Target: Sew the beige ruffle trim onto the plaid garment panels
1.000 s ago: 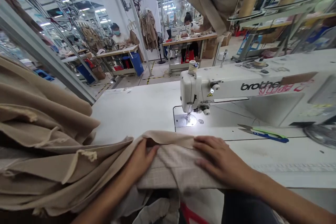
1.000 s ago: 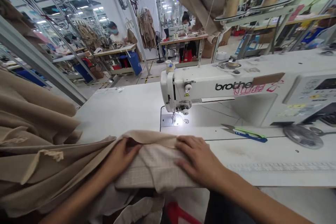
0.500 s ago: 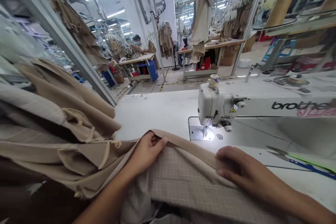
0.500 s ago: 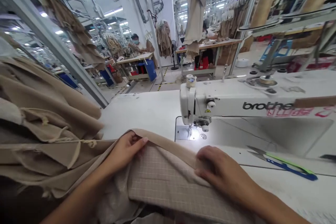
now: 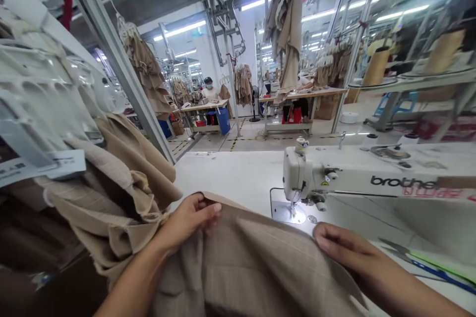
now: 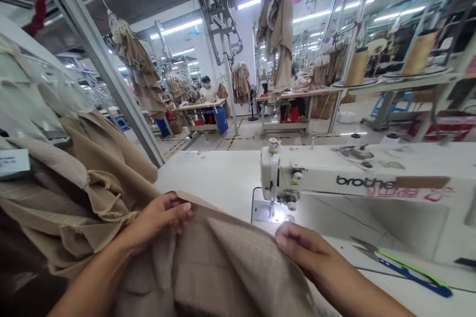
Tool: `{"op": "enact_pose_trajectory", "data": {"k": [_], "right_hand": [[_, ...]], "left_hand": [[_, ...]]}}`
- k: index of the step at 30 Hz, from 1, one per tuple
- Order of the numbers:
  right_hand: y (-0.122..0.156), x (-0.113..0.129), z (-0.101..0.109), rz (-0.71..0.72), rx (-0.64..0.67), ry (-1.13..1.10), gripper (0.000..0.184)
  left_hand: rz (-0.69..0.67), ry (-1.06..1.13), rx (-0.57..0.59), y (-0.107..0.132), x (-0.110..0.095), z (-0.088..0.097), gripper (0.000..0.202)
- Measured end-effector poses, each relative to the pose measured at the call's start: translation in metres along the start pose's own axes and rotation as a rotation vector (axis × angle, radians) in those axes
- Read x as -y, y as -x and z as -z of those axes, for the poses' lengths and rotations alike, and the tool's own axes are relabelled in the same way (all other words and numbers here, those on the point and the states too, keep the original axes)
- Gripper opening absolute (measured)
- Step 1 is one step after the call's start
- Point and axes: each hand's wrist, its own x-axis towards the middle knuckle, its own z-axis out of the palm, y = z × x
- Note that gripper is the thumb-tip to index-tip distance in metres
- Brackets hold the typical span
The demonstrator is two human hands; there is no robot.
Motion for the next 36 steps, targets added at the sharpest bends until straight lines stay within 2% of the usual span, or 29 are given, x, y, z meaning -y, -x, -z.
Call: {"op": "enact_pose_trajectory", "data": {"k": [2, 4, 7, 8, 10, 13, 15, 19, 23, 26, 28, 31, 33, 36], "right_hand": [[-0.012, -0.006, 0.001, 0.020, -0.049, 0.100, 0.050], [-0.024, -0.024, 0.008, 0.071, -0.137, 0.402, 0.051], [-0.029, -0.056, 0.018, 0.271, -0.331, 0.846, 0.049], [-0.027, -0.065, 0.018, 0.340, -0.356, 0.924, 0.047], [-0.017, -0.076, 0.014, 0.436, -0.299, 1.021, 0.039], [-0.005, -0.076, 0.008, 0.428, -0.172, 1.106, 0.031], [-0.006, -0.072, 0.012, 0.339, -0.203, 1.121, 0.032], [-0.013, -0.072, 0.033, 0.217, -0.271, 1.053, 0.039], [-0.028, -0.071, 0.049, 0.198, -0.257, 1.031, 0.039], [-0.048, -0.071, 0.060, 0.201, -0.271, 1.015, 0.036], [-0.060, -0.074, 0.067, 0.187, -0.321, 0.991, 0.034], [-0.069, -0.082, 0.073, 0.162, -0.392, 0.950, 0.033], [-0.068, -0.085, 0.074, 0.154, -0.403, 0.928, 0.033], [-0.064, -0.086, 0.074, 0.149, -0.386, 0.909, 0.029]], "left_hand": [[-0.022, -0.120, -0.013, -0.005, 0.010, 0.004, 0.052], [-0.061, -0.254, -0.051, -0.008, 0.024, -0.003, 0.042], [-0.116, -0.395, -0.093, -0.005, 0.046, -0.029, 0.024], [-0.130, -0.439, -0.095, -0.002, 0.053, -0.041, 0.023], [-0.166, -0.510, -0.081, 0.006, 0.065, -0.064, 0.031], [-0.242, -0.572, -0.047, 0.008, 0.076, -0.087, 0.049], [-0.285, -0.600, -0.042, 0.003, 0.081, -0.091, 0.049], [-0.347, -0.660, -0.096, -0.007, 0.084, -0.098, 0.043], [-0.581, -0.784, -0.074, -0.006, 0.079, -0.135, 0.048], [-0.603, -0.899, 0.004, -0.015, 0.080, -0.155, 0.057], [-0.560, -0.946, 0.048, -0.026, 0.083, -0.153, 0.060], [-0.520, -0.984, 0.080, -0.040, 0.088, -0.134, 0.063], [-0.505, -0.998, 0.094, -0.045, 0.088, -0.125, 0.065], [-0.486, -0.986, 0.110, -0.048, 0.087, -0.120, 0.064]]}}
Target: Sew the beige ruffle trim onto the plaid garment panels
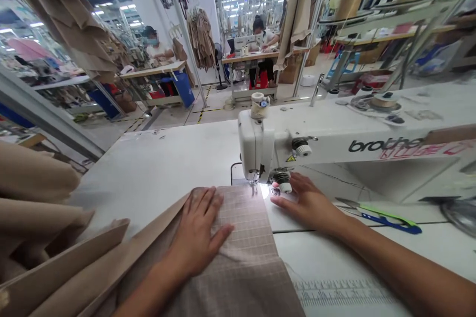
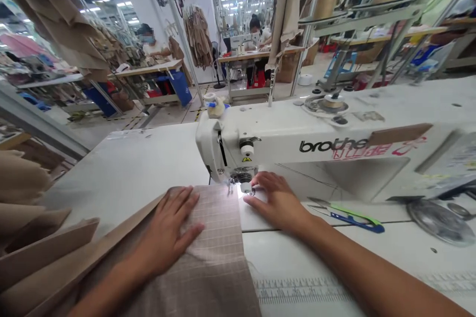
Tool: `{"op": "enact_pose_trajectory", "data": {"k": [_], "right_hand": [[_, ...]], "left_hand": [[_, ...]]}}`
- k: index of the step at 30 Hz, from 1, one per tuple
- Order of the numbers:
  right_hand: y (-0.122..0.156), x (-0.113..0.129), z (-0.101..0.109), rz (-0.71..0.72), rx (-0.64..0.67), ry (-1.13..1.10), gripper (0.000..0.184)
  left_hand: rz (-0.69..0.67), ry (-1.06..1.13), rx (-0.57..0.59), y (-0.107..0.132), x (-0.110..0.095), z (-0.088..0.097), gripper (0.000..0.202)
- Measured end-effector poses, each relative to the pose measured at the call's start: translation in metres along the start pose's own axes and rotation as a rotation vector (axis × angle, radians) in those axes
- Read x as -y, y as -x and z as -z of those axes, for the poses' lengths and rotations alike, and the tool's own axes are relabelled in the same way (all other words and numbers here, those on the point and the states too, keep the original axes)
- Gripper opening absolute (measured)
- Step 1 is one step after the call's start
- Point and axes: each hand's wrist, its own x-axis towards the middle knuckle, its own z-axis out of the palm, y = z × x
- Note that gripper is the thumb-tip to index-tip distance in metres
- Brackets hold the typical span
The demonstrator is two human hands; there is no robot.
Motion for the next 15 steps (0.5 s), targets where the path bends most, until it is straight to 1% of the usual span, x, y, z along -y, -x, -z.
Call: {"op": "enact_pose_trajectory", "data": {"k": [5, 7, 8, 10, 12, 14, 15], "right_hand": [[-0.002, 0.000, 0.003, 0.009, 0.019, -0.004, 0.029], [-0.002, 0.000, 0.006, 0.027, 0.019, 0.000, 0.031], [0.001, 0.002, 0.008, 0.039, 0.024, 0.002, 0.032], [0.014, 0.007, 0.012, 0.081, 0.034, 0.002, 0.033], [0.040, 0.016, 0.014, 0.159, 0.030, -0.009, 0.034], [0.070, 0.024, 0.008, 0.278, 0.002, -0.035, 0.036], [0.084, 0.028, 0.002, 0.363, 0.009, -0.037, 0.040]], "left_hand": [[-0.003, 0.027, -0.006, -0.006, -0.002, -0.003, 0.063], [-0.014, 0.023, -0.025, -0.003, -0.002, 0.000, 0.062], [-0.025, 0.020, -0.045, 0.002, -0.002, 0.003, 0.060], [-0.048, 0.017, -0.117, 0.025, -0.003, 0.011, 0.053], [-0.064, 0.011, -0.206, 0.061, -0.005, 0.018, 0.049], [-0.050, -0.022, -0.263, 0.099, -0.003, 0.020, 0.056], [-0.014, -0.050, -0.273, 0.114, 0.000, 0.018, 0.060]]}}
